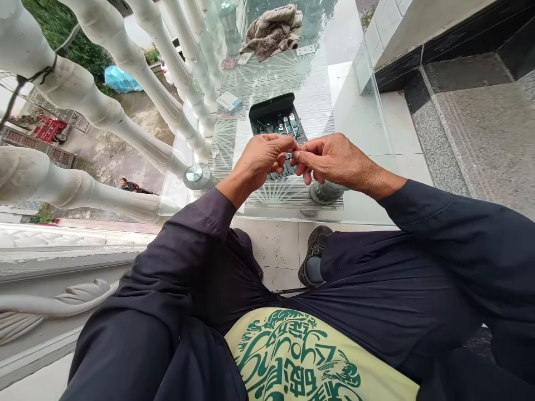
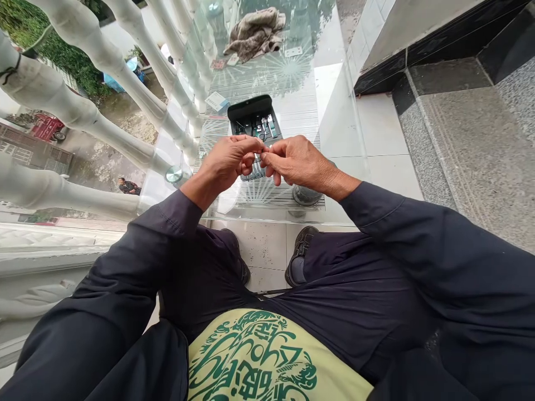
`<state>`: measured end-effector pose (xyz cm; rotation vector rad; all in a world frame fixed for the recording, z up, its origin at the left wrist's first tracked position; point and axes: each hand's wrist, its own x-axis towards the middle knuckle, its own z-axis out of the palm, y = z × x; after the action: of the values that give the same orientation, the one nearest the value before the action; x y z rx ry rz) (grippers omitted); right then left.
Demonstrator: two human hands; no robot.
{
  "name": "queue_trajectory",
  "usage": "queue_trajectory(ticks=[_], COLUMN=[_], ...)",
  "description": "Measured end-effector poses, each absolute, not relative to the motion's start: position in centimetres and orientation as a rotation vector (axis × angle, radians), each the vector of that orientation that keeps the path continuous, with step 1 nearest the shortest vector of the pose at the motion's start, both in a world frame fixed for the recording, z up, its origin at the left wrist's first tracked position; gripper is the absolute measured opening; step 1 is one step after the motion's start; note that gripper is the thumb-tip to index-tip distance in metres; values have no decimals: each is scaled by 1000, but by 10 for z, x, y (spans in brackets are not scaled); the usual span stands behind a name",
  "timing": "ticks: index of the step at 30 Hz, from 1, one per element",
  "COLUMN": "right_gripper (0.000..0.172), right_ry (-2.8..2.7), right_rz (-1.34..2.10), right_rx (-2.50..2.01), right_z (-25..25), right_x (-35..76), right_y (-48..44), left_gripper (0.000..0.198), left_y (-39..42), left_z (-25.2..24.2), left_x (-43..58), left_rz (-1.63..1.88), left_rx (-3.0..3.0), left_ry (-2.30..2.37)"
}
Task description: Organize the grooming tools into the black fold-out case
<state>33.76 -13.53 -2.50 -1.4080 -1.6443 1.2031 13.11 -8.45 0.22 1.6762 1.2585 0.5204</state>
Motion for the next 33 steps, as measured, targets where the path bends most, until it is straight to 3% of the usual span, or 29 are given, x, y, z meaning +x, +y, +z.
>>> queue_trajectory(ticks=[6, 11, 20, 33], right_gripper=[54, 48, 37, 44], right_ry=[-1613, -1953, -2422, -2350], right_rz=[1207, 1042, 683, 835], right_rx=[-1419, -1615, -1670, -1834], right_z=[-22, -22, -66, -55], right_x=[341, 349, 360, 352], right_y=[-135, -135, -125, -122], left_gripper=[20, 20, 9, 12], left_y=[-88, -75, -40, -42], left_z=[-6, 6, -7, -10], left_x=[137, 125, 82, 76], left_rz=[518, 613, 443, 410], left_rx=[1707, 1999, 2165, 2127], left_ry=[1279, 1456, 1554, 1480])
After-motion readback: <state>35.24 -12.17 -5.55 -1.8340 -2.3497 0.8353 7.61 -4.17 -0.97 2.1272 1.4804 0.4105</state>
